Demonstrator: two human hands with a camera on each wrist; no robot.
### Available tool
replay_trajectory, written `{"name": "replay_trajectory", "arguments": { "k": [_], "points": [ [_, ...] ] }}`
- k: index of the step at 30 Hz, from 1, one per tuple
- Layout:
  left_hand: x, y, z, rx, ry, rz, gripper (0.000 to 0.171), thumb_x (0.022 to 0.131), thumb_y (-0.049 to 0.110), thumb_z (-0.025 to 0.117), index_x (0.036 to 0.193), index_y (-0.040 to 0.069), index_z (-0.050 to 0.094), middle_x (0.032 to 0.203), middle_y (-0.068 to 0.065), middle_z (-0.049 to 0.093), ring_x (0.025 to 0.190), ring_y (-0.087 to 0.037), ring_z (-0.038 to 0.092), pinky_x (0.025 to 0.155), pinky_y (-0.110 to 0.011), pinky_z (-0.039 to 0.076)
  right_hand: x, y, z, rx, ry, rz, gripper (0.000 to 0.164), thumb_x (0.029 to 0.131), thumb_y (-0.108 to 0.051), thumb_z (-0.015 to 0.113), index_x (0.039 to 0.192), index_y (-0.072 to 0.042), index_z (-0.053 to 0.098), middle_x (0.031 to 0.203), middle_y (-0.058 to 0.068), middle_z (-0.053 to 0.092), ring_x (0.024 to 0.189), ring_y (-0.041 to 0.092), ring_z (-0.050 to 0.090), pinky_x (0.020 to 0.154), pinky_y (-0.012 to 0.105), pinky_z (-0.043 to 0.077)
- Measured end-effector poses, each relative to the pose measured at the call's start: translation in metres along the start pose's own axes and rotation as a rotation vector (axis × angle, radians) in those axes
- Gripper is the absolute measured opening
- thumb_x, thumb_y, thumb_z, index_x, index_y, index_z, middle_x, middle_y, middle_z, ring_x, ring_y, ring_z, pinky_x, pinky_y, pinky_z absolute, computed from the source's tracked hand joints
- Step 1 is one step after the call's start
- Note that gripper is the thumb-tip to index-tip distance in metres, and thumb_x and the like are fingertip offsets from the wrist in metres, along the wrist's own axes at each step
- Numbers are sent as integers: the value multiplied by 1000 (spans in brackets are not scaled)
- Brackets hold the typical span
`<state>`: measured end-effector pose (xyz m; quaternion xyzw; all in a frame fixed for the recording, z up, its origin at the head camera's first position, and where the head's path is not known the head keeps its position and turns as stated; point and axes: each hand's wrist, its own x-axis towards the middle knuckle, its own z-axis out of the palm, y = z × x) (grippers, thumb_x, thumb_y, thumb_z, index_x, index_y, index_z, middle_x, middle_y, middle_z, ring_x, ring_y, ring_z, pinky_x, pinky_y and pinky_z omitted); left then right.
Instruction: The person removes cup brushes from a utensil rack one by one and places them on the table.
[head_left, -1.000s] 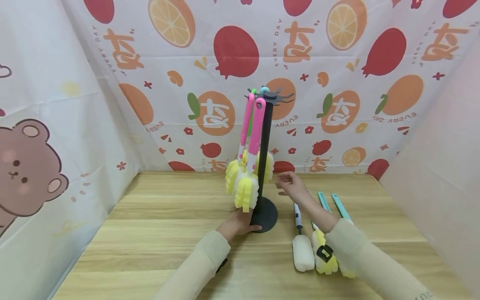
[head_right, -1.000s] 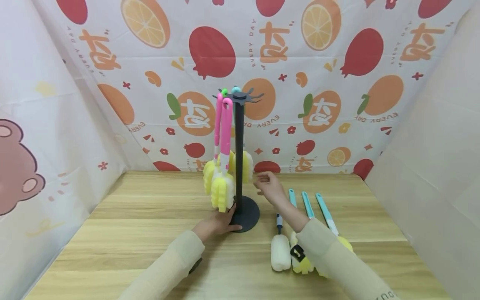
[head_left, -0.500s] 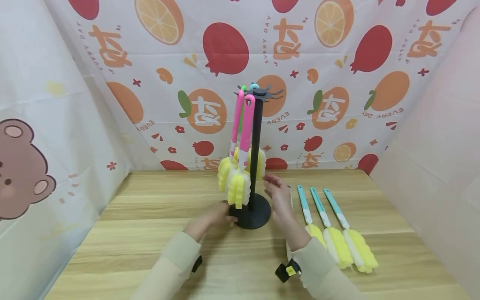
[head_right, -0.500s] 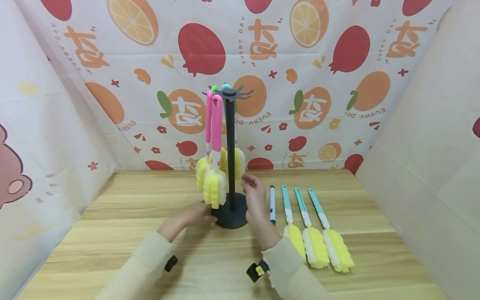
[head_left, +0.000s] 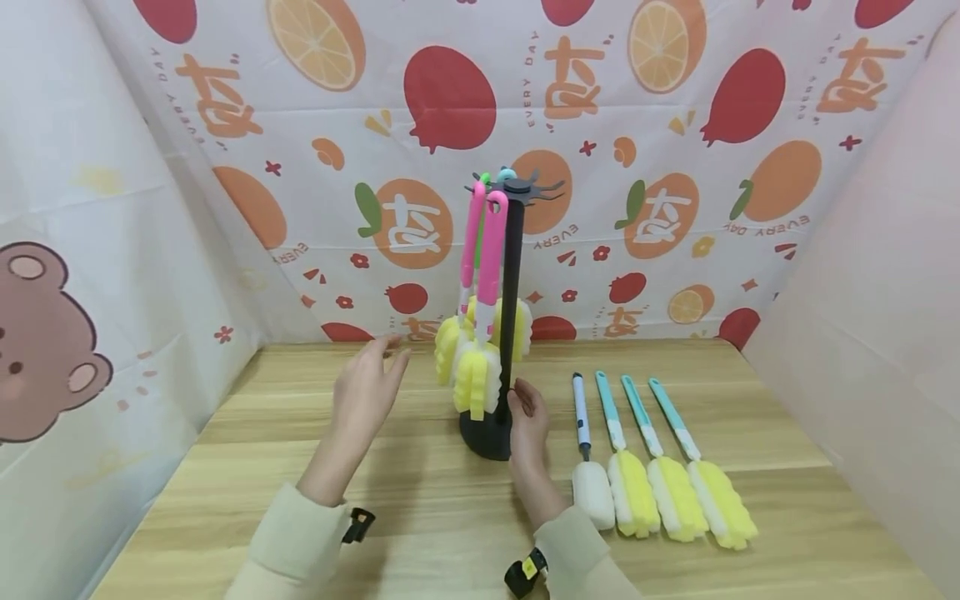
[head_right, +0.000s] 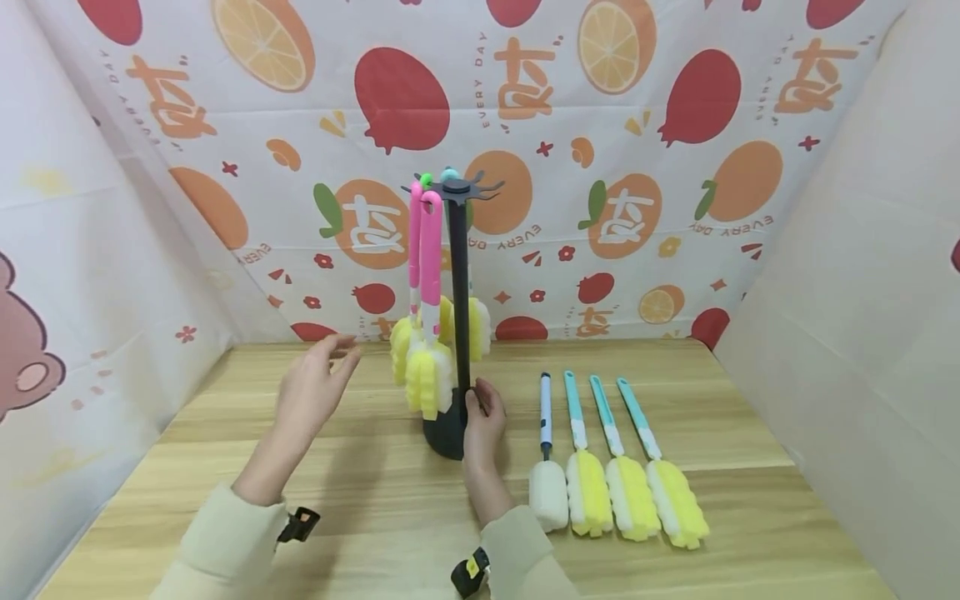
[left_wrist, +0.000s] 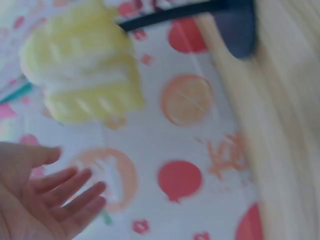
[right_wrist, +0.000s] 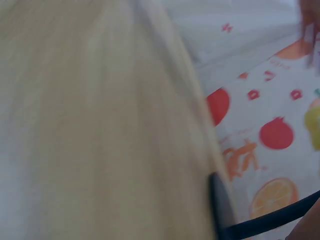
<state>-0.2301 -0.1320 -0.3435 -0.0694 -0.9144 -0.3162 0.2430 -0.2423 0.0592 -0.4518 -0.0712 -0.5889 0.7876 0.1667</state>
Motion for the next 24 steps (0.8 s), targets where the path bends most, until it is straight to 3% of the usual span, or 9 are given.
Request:
{"name": "replay_trajectory", "arguments": {
  "k": [4,9,17,24],
  "points": [
    [0,29,0,-248,139,82,33,89,15,63,116,-1,58,106,-13,62,95,-26,59,80,-39,48,3,14,-6,12,-18,8,38,94,-15,54,128,1,49,126,15,50,118,26,44,98,40,33],
    [6,54,3,-413,158,160,31,85,9,66,113,-2,57,105,-11,61,92,-21,59,78,-36,50,10,27,-5,66,-72,59,44,92,-21,58,130,-1,48,130,15,47,121,27,41,100,40,31],
    [21,76,10,-544,115,248,36,85,10,67,116,-3,54,112,-11,58,100,-25,58,80,-38,49,15,30,-3,127,-75,136,39,93,-13,56,128,2,49,123,16,49,116,29,43,100,45,29],
    [24,85,16,-524,166,287,39,83,9,69,116,-3,53,109,-10,58,95,-21,59,77,-30,50,15,33,-1,111,-57,119,38,92,-16,57,127,-1,52,123,13,51,114,26,46,99,42,32]
  ]
}}
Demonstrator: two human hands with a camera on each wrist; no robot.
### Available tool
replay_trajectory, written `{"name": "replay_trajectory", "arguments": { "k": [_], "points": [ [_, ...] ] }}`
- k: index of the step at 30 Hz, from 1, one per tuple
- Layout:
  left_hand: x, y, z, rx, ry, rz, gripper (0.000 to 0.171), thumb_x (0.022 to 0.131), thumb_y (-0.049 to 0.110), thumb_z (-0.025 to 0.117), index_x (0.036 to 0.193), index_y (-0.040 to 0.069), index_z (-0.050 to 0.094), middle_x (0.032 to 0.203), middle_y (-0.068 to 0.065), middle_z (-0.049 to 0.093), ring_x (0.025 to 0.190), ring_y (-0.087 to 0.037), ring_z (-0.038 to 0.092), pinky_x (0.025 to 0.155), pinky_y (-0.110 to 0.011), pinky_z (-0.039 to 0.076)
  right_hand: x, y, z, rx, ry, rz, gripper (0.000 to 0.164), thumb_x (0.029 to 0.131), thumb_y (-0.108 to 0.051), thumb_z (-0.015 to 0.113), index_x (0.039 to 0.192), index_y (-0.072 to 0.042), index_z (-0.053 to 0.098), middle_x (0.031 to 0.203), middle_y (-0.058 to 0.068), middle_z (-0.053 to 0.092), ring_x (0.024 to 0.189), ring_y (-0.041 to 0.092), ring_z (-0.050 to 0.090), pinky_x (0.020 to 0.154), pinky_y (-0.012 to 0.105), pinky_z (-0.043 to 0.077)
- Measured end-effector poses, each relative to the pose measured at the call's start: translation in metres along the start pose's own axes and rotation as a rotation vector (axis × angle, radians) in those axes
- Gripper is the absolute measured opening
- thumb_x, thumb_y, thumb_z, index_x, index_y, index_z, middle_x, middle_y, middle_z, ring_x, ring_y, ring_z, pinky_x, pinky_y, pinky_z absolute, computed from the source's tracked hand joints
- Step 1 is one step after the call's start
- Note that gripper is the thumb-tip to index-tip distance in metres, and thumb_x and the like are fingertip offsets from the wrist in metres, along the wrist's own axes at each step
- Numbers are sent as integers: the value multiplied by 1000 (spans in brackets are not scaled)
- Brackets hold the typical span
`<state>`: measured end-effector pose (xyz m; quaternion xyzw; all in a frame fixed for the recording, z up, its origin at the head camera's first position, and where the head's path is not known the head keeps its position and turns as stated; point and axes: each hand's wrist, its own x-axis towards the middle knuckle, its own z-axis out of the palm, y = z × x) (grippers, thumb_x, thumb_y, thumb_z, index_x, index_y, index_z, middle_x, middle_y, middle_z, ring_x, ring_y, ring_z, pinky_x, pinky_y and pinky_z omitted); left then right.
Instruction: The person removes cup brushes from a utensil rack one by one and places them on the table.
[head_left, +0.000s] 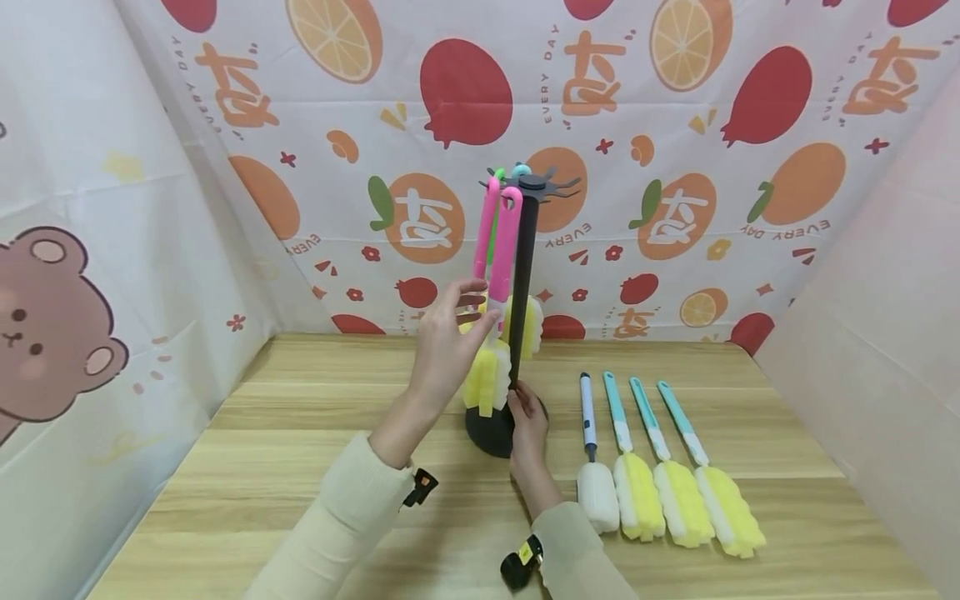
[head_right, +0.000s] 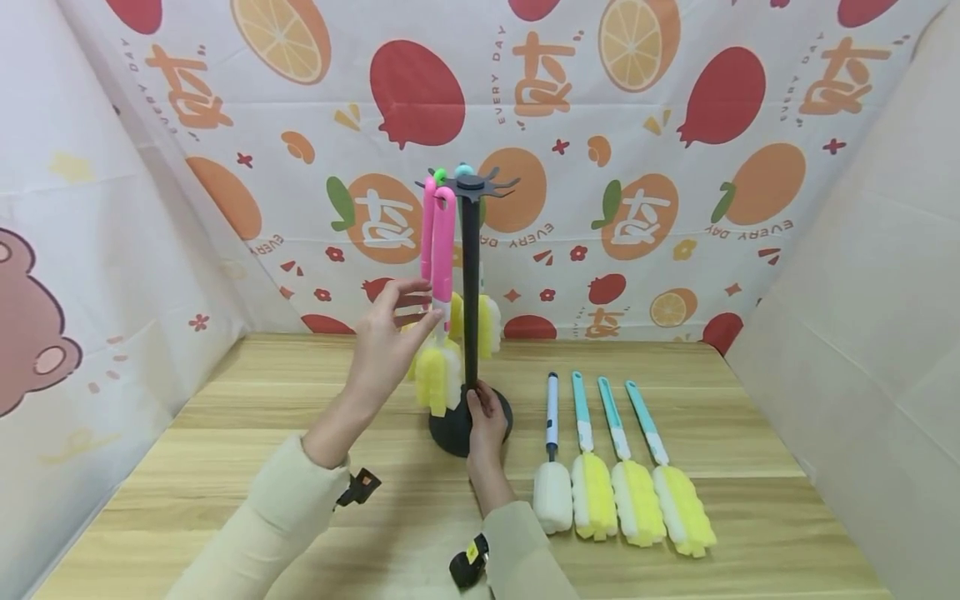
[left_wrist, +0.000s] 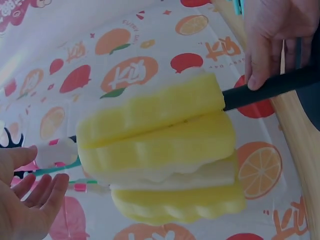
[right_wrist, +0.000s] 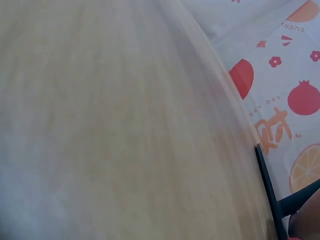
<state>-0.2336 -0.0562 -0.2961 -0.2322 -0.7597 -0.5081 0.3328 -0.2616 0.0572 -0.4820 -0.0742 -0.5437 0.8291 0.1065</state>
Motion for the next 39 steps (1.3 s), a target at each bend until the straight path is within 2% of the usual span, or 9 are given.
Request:
{"name": "replay_trajectory", "arguments": {
  "k": [6,15,18,22,27,32,35,37,39],
  "points": [
    [2,0,5,57,32,52,43,80,7,71,116,-3,49,106,-11,58,87,-20,59,73,-30,51,3,-3,4,-33,5,-48,34,93,-18,56,125,-7,55,123,10,53,113,22,47,97,39,35],
    [7,3,11,171,51,120,48,77,6,74,115,-3,47,103,-14,55,81,-25,58,66,-32,52,5,-9,10,-31,64,-14,29,93,-13,56,121,-4,57,118,9,55,110,22,49,96,38,35],
    [6,3,13,202,60,131,49,76,5,75,116,-3,47,103,-14,55,80,-24,58,64,-32,52,-2,-20,12,-32,65,-21,28,93,-12,56,119,-2,58,113,8,57,108,23,50,95,38,36],
    [4,4,15,242,62,142,51,76,7,75,117,-1,46,104,-14,55,79,-22,59,64,-31,52,-3,-20,12,-33,71,-24,27,92,-11,57,117,-2,59,109,7,58,104,22,52,94,38,37],
    [3,4,16,248,58,150,51,76,6,75,117,-1,45,103,-15,55,79,-22,59,63,-31,52,4,-8,8,-26,87,-22,27,91,-15,59,116,-5,60,109,6,58,104,20,52,94,37,38],
    [3,4,15,235,61,151,50,77,4,74,118,-2,46,104,-15,55,79,-22,59,64,-31,53,2,-7,3,-17,102,-8,25,93,-15,55,114,-3,62,109,8,60,106,27,52,94,41,37],
    [3,5,13,232,57,149,50,77,4,74,118,-2,46,104,-15,56,79,-22,59,64,-31,53,-1,-7,-1,-204,97,-39,21,92,-6,54,110,1,63,106,12,61,103,30,53,90,43,40],
    [4,4,13,228,52,147,49,77,4,74,118,-3,46,104,-15,55,79,-22,59,64,-31,53,-3,-7,-3,-456,58,-93,22,87,0,59,109,4,62,105,16,60,103,34,53,89,46,40],
    [4,4,12,228,48,142,49,78,5,73,118,-3,46,104,-15,55,78,-22,59,64,-31,53,-6,-9,-3,-773,-8,-134,32,82,-2,65,112,7,59,111,21,57,106,37,50,89,49,39]
  ]
}}
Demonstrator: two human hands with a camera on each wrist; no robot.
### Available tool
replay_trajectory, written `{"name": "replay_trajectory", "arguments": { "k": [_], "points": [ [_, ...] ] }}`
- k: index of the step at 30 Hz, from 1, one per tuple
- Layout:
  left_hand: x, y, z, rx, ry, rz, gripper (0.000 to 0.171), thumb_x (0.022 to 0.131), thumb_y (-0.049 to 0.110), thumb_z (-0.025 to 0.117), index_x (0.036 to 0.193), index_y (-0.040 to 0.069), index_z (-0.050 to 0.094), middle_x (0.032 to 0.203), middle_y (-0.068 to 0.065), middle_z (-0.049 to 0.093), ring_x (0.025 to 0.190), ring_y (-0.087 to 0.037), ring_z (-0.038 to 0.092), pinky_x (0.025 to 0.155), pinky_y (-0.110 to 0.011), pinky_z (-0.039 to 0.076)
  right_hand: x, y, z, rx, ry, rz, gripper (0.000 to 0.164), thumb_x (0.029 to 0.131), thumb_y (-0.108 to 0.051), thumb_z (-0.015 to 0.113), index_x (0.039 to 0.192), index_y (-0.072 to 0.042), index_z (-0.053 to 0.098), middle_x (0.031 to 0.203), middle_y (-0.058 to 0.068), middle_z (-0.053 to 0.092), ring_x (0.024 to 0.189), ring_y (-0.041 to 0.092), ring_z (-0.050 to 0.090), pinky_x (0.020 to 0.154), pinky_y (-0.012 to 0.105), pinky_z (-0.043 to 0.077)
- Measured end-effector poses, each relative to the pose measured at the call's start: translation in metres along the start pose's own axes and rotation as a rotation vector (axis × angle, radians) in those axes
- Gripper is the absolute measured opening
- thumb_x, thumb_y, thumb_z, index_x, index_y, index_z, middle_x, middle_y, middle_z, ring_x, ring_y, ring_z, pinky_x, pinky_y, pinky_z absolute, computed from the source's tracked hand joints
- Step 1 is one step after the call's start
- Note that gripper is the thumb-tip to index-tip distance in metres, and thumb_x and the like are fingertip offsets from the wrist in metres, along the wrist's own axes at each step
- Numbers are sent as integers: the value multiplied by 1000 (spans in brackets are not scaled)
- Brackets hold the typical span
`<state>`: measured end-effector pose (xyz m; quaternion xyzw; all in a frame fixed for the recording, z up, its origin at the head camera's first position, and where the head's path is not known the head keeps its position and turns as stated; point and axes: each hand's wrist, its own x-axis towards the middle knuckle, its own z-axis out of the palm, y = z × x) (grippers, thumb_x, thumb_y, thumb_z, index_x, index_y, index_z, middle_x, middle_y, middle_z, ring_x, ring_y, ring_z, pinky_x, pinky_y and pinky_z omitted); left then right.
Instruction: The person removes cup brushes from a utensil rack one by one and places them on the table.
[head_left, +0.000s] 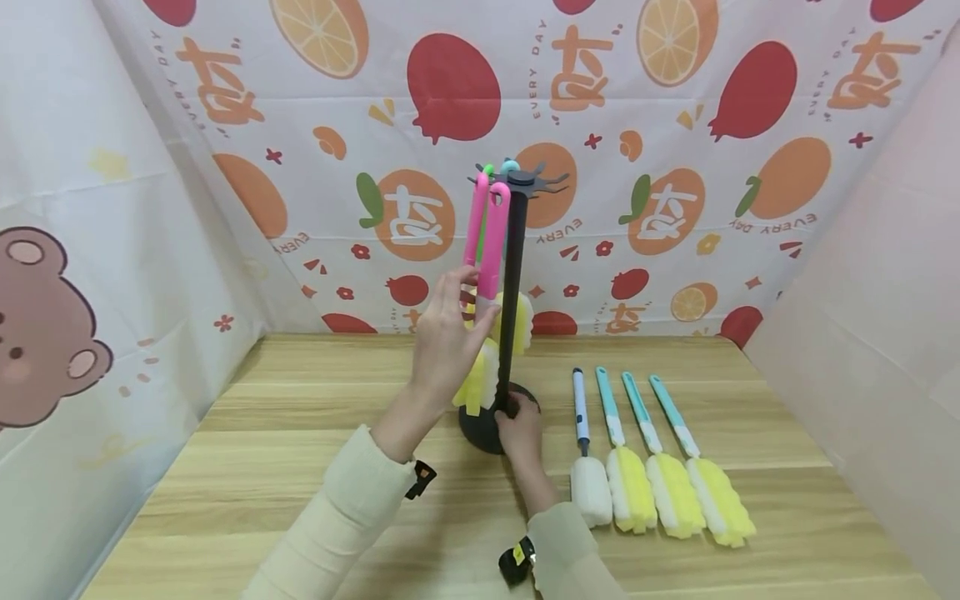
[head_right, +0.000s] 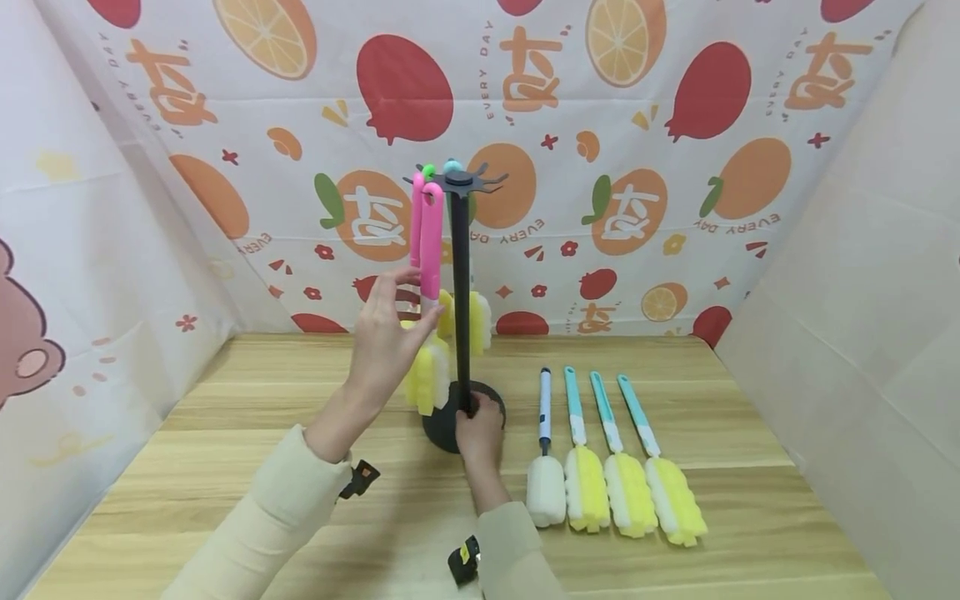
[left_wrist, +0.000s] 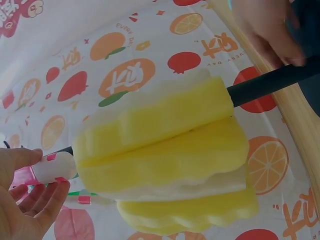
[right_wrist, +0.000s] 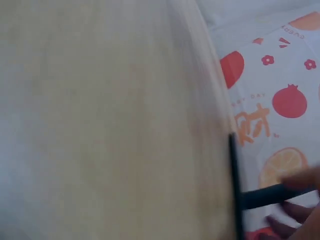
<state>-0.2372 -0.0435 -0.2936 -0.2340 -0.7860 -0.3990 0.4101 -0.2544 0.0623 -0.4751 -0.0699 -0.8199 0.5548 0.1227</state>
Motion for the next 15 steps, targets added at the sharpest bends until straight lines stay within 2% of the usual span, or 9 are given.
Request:
{"name": "replay_trajectory", "arguments": {
  "k": [2,5,7,10,15],
  "points": [
    [0,0,0,-6,-3,-5,48,78,6,73,118,-3,46,104,-15,55,78,-22,59,64,-31,53,-1,-1,-1,-271,-87,-44,45,80,-9,69,118,9,54,121,26,50,114,42,44,92,52,35],
    [0,-1,-1,-10,-9,-10,48,78,6,73,117,-2,46,104,-15,55,78,-21,58,64,-30,53,-2,-4,-2,-528,-225,-36,64,80,-21,72,128,11,44,134,29,36,124,44,31,98,54,28],
    [-1,0,-1,-19,-14,-9,49,78,6,74,117,-2,46,104,-14,55,78,-21,58,64,-29,52,-2,-4,-2,-617,-286,-10,70,82,-26,70,132,11,39,139,29,29,129,42,24,101,52,24],
    [0,0,-2,-23,-10,-2,48,77,6,74,116,-3,47,103,-14,56,77,-22,59,63,-29,52,0,-4,-2,-689,-344,15,73,84,-30,68,135,10,34,143,26,25,131,39,21,103,49,22],
    [3,-1,-3,-24,-3,10,47,77,6,75,115,-3,48,101,-14,56,75,-24,59,62,-29,52,8,-8,-6,-791,-396,-17,76,83,-36,68,135,8,36,141,23,30,129,37,27,101,47,27]
  ]
}}
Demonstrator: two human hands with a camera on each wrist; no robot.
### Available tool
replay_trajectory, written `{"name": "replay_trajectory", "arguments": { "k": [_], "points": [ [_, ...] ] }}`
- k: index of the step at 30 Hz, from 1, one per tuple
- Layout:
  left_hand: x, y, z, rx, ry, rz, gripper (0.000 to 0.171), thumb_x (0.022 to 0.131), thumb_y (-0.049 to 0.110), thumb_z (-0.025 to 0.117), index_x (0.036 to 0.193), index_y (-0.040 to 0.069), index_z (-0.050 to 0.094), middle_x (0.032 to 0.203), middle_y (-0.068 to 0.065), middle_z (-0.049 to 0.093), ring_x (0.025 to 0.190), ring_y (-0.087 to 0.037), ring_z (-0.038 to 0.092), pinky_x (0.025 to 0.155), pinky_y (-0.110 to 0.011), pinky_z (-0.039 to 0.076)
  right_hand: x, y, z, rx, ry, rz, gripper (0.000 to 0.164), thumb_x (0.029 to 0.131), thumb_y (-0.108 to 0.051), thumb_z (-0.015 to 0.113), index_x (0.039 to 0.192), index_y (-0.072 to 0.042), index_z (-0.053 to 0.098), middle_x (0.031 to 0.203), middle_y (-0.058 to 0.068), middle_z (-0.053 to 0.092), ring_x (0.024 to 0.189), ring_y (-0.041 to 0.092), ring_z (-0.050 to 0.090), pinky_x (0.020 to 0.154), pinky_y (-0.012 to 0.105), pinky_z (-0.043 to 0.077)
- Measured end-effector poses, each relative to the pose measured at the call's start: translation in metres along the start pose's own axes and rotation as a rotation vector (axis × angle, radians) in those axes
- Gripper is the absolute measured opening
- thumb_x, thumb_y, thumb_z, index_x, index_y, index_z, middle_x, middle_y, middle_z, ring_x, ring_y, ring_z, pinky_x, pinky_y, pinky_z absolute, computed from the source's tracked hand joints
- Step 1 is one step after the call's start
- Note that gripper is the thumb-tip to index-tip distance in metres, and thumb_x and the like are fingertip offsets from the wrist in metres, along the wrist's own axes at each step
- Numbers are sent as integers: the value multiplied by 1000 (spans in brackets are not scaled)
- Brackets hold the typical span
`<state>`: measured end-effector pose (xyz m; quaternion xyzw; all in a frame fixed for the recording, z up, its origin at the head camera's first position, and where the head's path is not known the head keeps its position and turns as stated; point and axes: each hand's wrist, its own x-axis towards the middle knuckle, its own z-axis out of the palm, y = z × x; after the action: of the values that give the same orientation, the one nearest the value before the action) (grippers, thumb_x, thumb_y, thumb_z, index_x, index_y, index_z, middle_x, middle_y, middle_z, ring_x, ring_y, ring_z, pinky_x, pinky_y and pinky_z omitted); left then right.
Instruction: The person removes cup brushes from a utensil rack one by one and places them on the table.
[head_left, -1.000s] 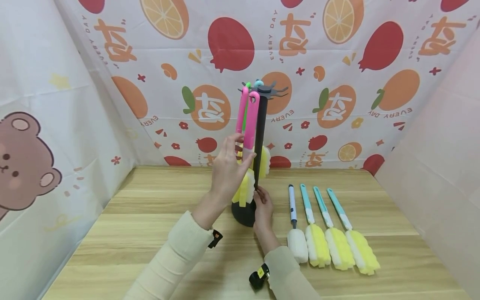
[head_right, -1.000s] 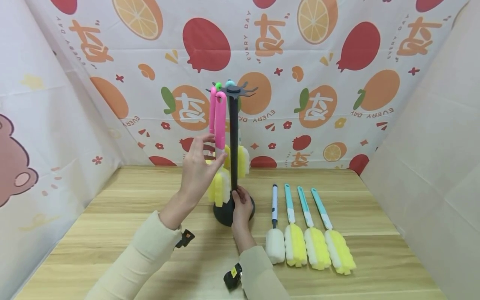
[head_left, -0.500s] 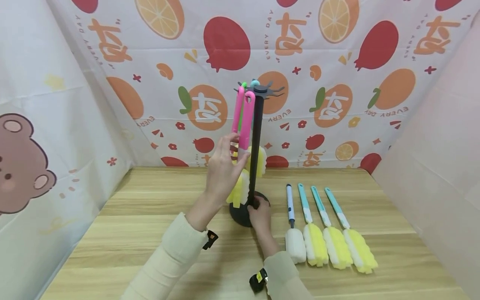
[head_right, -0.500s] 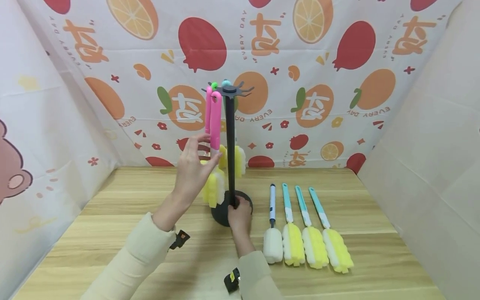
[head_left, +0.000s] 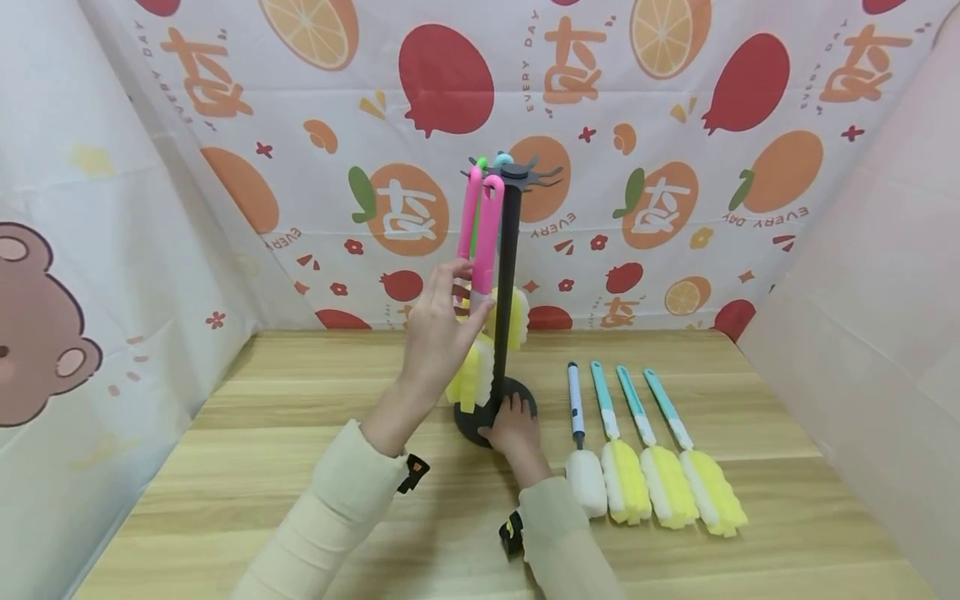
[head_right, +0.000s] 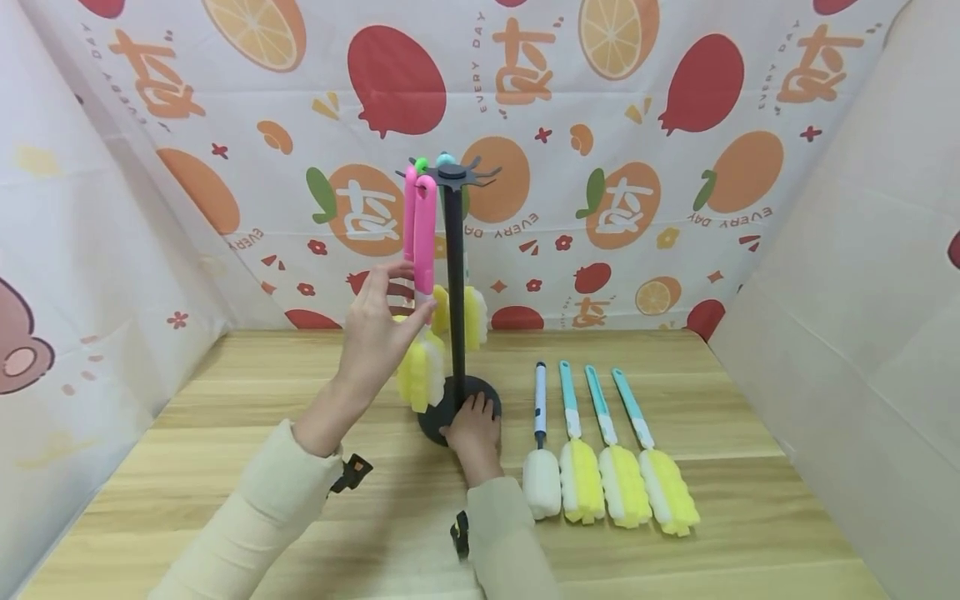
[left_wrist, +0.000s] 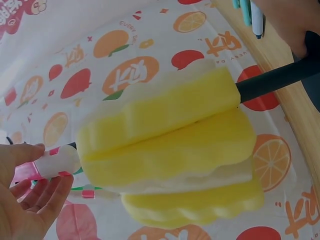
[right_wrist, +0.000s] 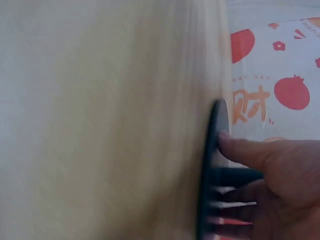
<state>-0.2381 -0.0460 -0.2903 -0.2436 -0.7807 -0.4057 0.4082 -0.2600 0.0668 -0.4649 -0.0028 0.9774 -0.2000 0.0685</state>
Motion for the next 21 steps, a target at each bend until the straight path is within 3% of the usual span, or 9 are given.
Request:
{"name": "replay_trajectory", "arguments": {
  "k": [6,11,17,21],
  "points": [
    [4,-1,-5,5,-23,6,47,78,6,74,115,-3,48,101,-14,56,77,-21,59,61,-29,52,5,-7,-20,-187,-96,-55,75,79,-38,71,131,7,43,134,22,39,121,36,39,96,44,35],
    [5,-2,-9,26,-38,-9,48,78,6,74,117,-1,47,102,-14,56,78,-21,59,62,-29,52,8,-13,-29,-387,-218,-91,75,83,-45,64,136,3,40,136,18,38,123,31,37,96,41,36],
    [4,1,-10,19,-71,-19,49,79,10,73,118,-1,46,104,-13,56,80,-20,59,63,-29,52,9,-5,-30,-405,-305,-95,75,88,-45,57,141,2,30,147,17,22,133,29,22,102,43,28],
    [3,2,-10,12,-82,-20,49,79,10,73,118,0,46,105,-13,56,80,-20,59,64,-28,52,8,4,-29,-411,-328,-119,76,90,-46,53,142,2,26,148,16,18,134,27,19,104,42,25]
  ]
}}
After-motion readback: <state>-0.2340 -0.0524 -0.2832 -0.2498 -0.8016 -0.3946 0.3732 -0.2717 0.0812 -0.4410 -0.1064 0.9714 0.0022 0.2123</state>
